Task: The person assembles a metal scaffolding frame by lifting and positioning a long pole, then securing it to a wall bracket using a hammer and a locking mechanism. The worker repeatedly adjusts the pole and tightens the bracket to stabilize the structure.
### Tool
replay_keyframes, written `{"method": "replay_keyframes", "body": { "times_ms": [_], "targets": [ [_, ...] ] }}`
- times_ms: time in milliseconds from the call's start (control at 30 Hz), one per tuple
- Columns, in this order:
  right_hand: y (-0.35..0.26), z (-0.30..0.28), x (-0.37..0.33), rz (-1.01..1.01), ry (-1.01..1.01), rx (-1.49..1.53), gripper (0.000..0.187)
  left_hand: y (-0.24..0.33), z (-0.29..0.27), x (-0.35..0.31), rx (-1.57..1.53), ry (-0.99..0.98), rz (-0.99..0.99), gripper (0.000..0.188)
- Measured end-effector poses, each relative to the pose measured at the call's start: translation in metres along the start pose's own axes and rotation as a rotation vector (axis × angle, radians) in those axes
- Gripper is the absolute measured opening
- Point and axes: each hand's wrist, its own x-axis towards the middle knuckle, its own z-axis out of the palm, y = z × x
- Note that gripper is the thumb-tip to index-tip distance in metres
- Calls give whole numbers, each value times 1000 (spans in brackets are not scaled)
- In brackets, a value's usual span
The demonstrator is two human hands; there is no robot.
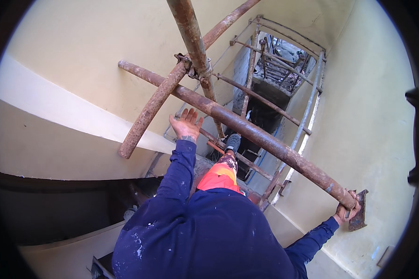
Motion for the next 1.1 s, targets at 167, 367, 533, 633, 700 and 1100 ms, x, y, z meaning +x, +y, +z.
{"method": "replay_keyframes", "body": {
  "times_ms": [167, 367, 533, 633, 700, 1100],
  "targets": [
    [-5, -8, -7, -81, 92, -88, 26, 14, 94, 22, -22, -111, 196, 70],
    [2, -3, -5, -34, 29, -42, 22, 26, 77, 51, -115, -169, 143, 66],
    [3, 3, -5, -53, 55, -79, 23, 23, 91, 27, 18, -87, 146, 62],
    [4, 6, 0, -71, 53, -125, 23, 50, 14, 72, 61, -42, 158, 77],
    [6, 3, 3, -69, 32, -127, 23, 73, -52, 90, -2, 137, 306, 99],
    [19, -2, 6, -55, -50, -164, 23, 127, 74, 213, 102, -191, 278, 55]
  ]
}}
